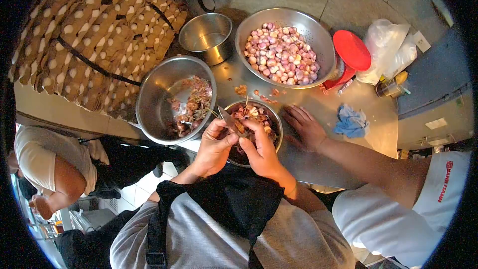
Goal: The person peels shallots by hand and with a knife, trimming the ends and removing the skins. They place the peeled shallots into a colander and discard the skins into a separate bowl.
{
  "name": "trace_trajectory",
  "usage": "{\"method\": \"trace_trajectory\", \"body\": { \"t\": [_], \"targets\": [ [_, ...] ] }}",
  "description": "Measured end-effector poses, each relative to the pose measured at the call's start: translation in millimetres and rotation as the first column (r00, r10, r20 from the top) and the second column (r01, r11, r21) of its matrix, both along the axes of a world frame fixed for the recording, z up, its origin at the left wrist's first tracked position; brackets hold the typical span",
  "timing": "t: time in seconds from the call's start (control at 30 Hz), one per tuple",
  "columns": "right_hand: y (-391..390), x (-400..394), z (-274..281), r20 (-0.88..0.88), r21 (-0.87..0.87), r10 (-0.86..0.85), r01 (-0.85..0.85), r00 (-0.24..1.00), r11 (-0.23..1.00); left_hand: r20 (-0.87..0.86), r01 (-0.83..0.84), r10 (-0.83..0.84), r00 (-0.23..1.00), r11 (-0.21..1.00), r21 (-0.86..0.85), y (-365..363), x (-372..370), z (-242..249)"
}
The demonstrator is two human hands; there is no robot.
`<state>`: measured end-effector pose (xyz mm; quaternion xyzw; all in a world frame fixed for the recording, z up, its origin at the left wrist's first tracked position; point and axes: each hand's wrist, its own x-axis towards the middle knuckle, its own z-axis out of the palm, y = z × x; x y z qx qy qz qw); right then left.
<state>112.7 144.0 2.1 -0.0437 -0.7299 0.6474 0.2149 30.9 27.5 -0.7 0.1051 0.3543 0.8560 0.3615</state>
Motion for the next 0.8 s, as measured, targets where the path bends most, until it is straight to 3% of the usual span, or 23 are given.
{"method": "trace_trajectory", "body": {
  "t": [0.07, 0.1, 0.17, 0.3, 0.43, 0.53, 0.57, 0.63, 0.73, 0.8],
  "targets": [
    [2, 0, 1, 0.053, -0.027, 0.003, -0.001, 0.999, 1.000, -0.033, 0.000, -0.001, 0.999, 0.999, -0.033, 0, -1, 1],
    [4, 0, 3, 0.066, -0.231, 0.074, -0.057, 0.995, 0.971, -0.063, 0.000, -0.004, 0.998, 0.998, -0.061, 1, -1, 5],
    [9, 0, 8, 0.045, -0.602, 0.214, -0.144, 0.976, 0.785, -0.068, 0.038, -0.044, 0.997, 0.995, -0.092, 1, -4, 9],
    [18, 1, 23, 0.003, -0.809, 0.340, -0.197, 0.941, 0.554, 0.027, 0.107, -0.105, 0.994, 0.990, -0.096, 2, -10, 21],
    [14, 0, 19, 0.076, -0.750, 0.282, -0.131, 0.956, 0.648, 0.009, 0.052, -0.052, 0.999, 0.976, -0.210, 5, -9, 23],
    [6, -6, 7, 0.092, -0.472, 0.175, -0.112, 0.980, 0.874, -0.203, -0.014, -0.056, 0.978, 0.945, -0.325, 4, -9, 15],
    [7, -4, 8, 0.106, -0.526, 0.208, -0.123, 0.972, 0.841, -0.293, -0.043, -0.069, 0.954, 0.932, -0.360, 4, -8, 13],
    [12, -1, 15, 0.128, -0.627, 0.279, -0.140, 0.952, 0.767, -0.276, -0.025, -0.084, 0.957, 0.928, -0.371, 3, -9, 16],
    [17, 2, 18, 0.118, -0.721, 0.217, -0.066, 0.969, 0.690, -0.232, 0.029, -0.106, 0.967, 0.949, -0.314, 2, -10, 19],
    [29, 1, 15, 0.153, -0.696, 0.158, -0.007, 0.976, 0.718, -0.181, 0.079, -0.133, 0.974, 0.958, -0.275, -1, -11, 22]
  ]
}}
